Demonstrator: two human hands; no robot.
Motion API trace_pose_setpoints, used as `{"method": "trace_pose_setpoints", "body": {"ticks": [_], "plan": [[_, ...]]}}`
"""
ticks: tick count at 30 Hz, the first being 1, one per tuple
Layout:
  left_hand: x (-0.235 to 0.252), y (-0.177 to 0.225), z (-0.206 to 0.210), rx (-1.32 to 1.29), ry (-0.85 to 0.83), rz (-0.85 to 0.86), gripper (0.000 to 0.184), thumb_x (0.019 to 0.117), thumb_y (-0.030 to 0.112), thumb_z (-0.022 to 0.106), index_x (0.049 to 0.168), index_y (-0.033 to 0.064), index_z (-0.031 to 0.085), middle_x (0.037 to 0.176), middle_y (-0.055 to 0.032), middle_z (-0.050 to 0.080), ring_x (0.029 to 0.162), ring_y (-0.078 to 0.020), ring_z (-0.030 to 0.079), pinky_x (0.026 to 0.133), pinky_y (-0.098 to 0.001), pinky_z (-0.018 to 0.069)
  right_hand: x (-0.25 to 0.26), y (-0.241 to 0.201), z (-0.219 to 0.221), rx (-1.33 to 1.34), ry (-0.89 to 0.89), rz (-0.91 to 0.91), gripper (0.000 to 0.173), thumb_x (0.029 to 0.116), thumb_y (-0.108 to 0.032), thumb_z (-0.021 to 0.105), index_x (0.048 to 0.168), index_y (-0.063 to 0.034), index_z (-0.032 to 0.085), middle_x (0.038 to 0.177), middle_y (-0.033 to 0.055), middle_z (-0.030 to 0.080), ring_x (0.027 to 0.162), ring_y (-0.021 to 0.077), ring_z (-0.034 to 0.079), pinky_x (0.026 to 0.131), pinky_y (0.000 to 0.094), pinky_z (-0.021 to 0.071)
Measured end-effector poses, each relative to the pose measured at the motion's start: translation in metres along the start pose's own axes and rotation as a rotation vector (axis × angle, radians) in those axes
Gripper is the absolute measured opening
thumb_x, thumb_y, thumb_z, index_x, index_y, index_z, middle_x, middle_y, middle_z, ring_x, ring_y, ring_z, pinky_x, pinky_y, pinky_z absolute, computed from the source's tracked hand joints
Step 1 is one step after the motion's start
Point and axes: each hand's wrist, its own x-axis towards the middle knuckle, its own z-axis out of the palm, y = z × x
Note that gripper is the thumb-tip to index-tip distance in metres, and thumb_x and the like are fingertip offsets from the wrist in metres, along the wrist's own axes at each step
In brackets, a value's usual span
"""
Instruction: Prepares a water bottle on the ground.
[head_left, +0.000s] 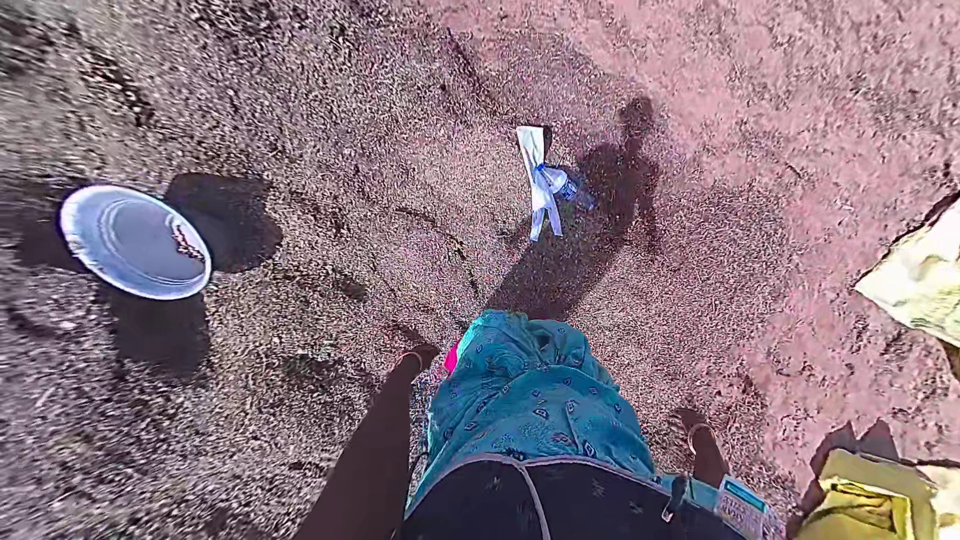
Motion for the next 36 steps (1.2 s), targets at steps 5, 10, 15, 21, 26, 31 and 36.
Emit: {"method": "trace_pose_setpoints", "body": {"ticks": [5, 10, 15, 21, 26, 31, 36], "plan": [[-0.017, 0.115, -0.021, -0.131, 0.097, 0.147, 0.043, 0.1123, 0.020, 0.037, 0.143, -0.0072, 0.050, 0.147, -0.0311, 0.050, 0.141, -0.0445, 0.046, 0.117, -0.0594, 0.0310, 0.048, -0.238, -0.115, -0.073, 0.066, -0.387, 0.038, 0.1082, -0.014, 0.051, 0.142, 0.0040, 0.053, 0.135, 0.0281, 0.061, 0.122, 0.0374, 0.063, 0.106, 0.0498, 0.0476], [-0.009, 0.190, -0.022, -0.551, 0.182, 0.217, 0.043, 0.1122, 0.022, 0.038, 0.145, -0.0038, 0.048, 0.143, -0.0303, 0.053, 0.130, -0.0429, 0.055, 0.110, -0.0563, 0.0410, 0.039, -0.444, -0.137, -0.415, -0.050, -0.726, 0.039, 0.1074, -0.015, 0.051, 0.143, 0.0018, 0.054, 0.128, 0.0259, 0.066, 0.117, 0.0357, 0.065, 0.105, 0.0498, 0.0485], [0.049, 0.221, 0.001, -0.492, 0.142, 0.003, 0.042, 0.1114, 0.023, 0.040, 0.142, -0.0019, 0.053, 0.142, -0.0291, 0.055, 0.134, -0.0439, 0.053, 0.113, -0.0589, 0.0384, 0.040, -0.551, -0.128, -0.809, -0.166, -0.916, 0.040, 0.1086, -0.019, 0.049, 0.142, 0.0024, 0.055, 0.136, 0.0282, 0.061, 0.130, 0.0415, 0.058, 0.112, 0.0563, 0.0422], [0.039, 0.301, -0.026, -0.383, -0.030, -0.021, 0.041, 0.1107, 0.018, 0.042, 0.140, -0.0087, 0.052, 0.143, -0.0318, 0.053, 0.137, -0.0444, 0.049, 0.115, -0.0580, 0.0352, 0.094, -0.581, -0.135, -0.843, -0.496, -0.752, 0.039, 0.1086, -0.013, 0.048, 0.142, 0.0057, 0.052, 0.134, 0.0276, 0.061, 0.121, 0.0356, 0.063, 0.107, 0.0487, 0.0463], [0.004, 0.369, -0.097, -0.640, 0.197, 0.052, 0.041, 0.1116, 0.023, 0.041, 0.146, 0.0016, 0.051, 0.146, -0.0228, 0.055, 0.136, -0.0374, 0.053, 0.116, -0.0529, 0.0374, 0.151, -0.616, -0.131, -0.506, -0.467, -0.639, 0.037, 0.1075, -0.010, 0.049, 0.141, 0.0043, 0.053, 0.129, 0.0263, 0.064, 0.108, 0.0328, 0.069, 0.096, 0.0457, 0.0549], [0.042, 0.407, -0.141, -0.692, 0.251, -0.031, 0.039, 0.1107, 0.022, 0.044, 0.141, 0.0015, 0.056, 0.145, -0.0199, 0.057, 0.136, -0.0339, 0.054, 0.116, -0.0508, 0.0383, 0.189, -0.712, -0.102, -0.717, -0.502, -0.765, 0.038, 0.1089, -0.015, 0.046, 0.140, 0.0036, 0.056, 0.133, 0.0261, 0.063, 0.122, 0.0350, 0.063, 0.105, 0.0493, 0.0482], [0.103, 0.487, -0.116, -0.966, 0.386, -0.102, 0.033, 0.1090, 0.016, 0.047, 0.132, -0.0029, 0.062, 0.133, -0.0242, 0.063, 0.117, -0.0367, 0.065, 0.104, -0.0508, 0.0484, 0.242, -0.820, -0.032, -1.028, -0.504, -0.811, 0.037, 0.1066, -0.016, 0.050, 0.140, 0.0000, 0.057, 0.139, 0.0230, 0.060, 0.128, 0.0336, 0.060, 0.110, 0.0485, 0.0456]]}}
